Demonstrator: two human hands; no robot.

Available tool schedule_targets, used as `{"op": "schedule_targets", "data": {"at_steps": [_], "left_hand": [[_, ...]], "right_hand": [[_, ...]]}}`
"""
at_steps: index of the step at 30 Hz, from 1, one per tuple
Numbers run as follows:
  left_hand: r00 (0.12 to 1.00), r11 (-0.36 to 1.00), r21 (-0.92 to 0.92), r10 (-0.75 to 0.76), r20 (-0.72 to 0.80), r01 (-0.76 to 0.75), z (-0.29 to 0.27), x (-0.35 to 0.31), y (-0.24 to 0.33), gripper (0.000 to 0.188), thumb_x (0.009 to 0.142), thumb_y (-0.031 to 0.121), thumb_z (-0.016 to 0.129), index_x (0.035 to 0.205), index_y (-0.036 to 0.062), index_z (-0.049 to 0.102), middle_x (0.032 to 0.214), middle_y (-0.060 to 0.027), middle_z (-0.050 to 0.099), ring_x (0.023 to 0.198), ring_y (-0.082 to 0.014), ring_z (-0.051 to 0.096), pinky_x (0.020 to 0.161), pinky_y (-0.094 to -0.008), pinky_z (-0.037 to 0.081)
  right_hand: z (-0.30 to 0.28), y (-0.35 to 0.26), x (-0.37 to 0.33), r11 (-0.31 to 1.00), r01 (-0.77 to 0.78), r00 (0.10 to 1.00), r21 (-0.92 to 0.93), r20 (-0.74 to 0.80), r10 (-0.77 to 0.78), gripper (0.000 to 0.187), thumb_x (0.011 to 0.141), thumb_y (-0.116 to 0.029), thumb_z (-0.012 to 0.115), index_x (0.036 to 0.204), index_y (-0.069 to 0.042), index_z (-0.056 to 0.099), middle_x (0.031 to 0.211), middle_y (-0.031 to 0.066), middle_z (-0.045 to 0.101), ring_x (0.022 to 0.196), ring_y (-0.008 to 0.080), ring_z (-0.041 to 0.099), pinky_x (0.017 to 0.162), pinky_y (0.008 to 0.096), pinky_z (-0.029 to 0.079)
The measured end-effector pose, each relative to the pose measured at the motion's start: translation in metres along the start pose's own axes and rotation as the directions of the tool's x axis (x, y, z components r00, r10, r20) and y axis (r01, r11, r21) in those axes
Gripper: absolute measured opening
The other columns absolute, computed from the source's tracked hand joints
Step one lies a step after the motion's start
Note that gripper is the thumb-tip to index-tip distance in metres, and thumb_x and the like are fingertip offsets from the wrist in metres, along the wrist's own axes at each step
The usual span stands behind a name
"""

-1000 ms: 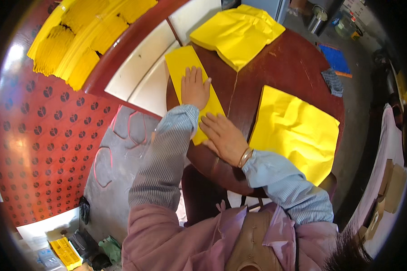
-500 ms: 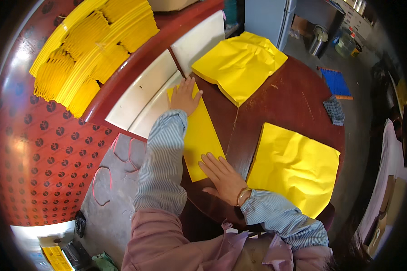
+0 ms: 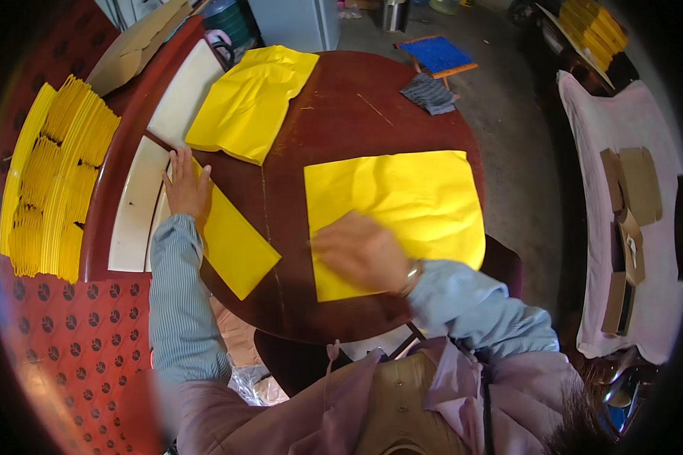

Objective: The person folds yellow cloths on a round table, aligning edges and pressing creases. The person repeatedly folds and unfolds the same cloth, then stacks finished pieces to the side.

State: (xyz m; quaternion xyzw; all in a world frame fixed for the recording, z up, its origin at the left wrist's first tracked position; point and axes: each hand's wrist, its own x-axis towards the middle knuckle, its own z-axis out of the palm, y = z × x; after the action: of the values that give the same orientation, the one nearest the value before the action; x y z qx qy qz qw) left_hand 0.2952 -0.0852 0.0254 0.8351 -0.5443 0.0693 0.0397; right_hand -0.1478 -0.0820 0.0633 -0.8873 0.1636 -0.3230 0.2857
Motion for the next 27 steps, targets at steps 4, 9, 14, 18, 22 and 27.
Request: {"op": "schedule_targets", "data": {"at_steps": [4,9,14,18,22,27], "left_hand": [[0.951,0.808,-0.507,0.296,-0.095,-0.302,-0.045,-0.094,0.115,0.069,0.103,0.021,0.069,0.164,0.0058,0.041,0.173,-0.0195,0.032,0.164,-0.0381,0.019,0.132,-0.0545,0.013],[0.869,0.644,-0.634,0.486,-0.094,-0.429,-0.073,-0.217,0.268,0.065,0.098,0.020,0.069,0.157,0.0012,0.048,0.169,-0.0232,0.037,0.162,-0.0441,0.023,0.129,-0.0616,0.017],[0.915,0.722,-0.572,0.372,-0.154,-0.389,-0.062,-0.243,0.331,0.068,0.100,0.023,0.067,0.159,0.0011,0.044,0.170,-0.0242,0.035,0.160,-0.0463,0.026,0.127,-0.0635,0.021],[0.947,0.812,-0.504,0.320,-0.036,-0.294,-0.037,-0.241,0.340,0.070,0.099,0.023,0.068,0.161,0.0033,0.042,0.169,-0.0222,0.036,0.160,-0.0453,0.028,0.126,-0.0652,0.021],[0.938,0.835,-0.440,0.343,-0.053,-0.330,-0.023,-0.236,0.333,0.070,0.099,0.023,0.067,0.161,0.0048,0.042,0.171,-0.0196,0.036,0.161,-0.0427,0.027,0.127,-0.0638,0.020],[0.912,0.844,-0.373,0.409,-0.014,-0.384,-0.017,-0.217,0.314,0.070,0.101,0.022,0.066,0.164,0.0062,0.039,0.173,-0.0180,0.033,0.162,-0.0396,0.025,0.129,-0.0609,0.018]], "right_hand": [[-0.102,0.097,-0.043,0.877,-0.473,0.863,0.079,-0.155,0.480,0.007,0.088,-0.012,0.078,0.092,-0.007,0.081,0.101,0.0115,0.078,0.092,0.0276,0.074,0.087,0.0386,0.059],[-0.167,0.259,-0.012,0.753,-0.595,0.794,-0.283,-0.353,0.495,0.031,0.094,-0.016,0.077,0.124,-0.006,0.074,0.136,0.0150,0.067,0.111,0.0346,0.070,0.098,0.0414,0.056],[-0.155,0.335,0.023,0.462,-0.418,0.900,-0.782,-0.285,0.330,0.047,0.106,-0.042,0.064,0.150,-0.025,0.063,0.148,0.0038,0.061,0.141,0.0271,0.050,0.114,0.0483,0.044],[-0.158,0.340,0.030,0.349,-0.396,0.882,-0.849,-0.245,0.403,0.051,0.105,-0.036,0.069,0.153,-0.025,0.058,0.147,0.0051,0.061,0.136,0.0298,0.057,0.117,0.0436,0.046],[-0.164,0.338,0.045,0.408,-0.461,0.867,-0.788,-0.304,0.394,0.052,0.096,-0.039,0.075,0.145,-0.027,0.064,0.143,0.0044,0.065,0.135,0.0266,0.057,0.110,0.0498,0.045],[-0.174,0.295,-0.006,0.757,-0.451,0.874,-0.473,-0.405,0.267,0.045,0.097,-0.035,0.077,0.140,-0.025,0.069,0.139,0.0060,0.067,0.128,0.0276,0.063,0.107,0.0462,0.051]]}}
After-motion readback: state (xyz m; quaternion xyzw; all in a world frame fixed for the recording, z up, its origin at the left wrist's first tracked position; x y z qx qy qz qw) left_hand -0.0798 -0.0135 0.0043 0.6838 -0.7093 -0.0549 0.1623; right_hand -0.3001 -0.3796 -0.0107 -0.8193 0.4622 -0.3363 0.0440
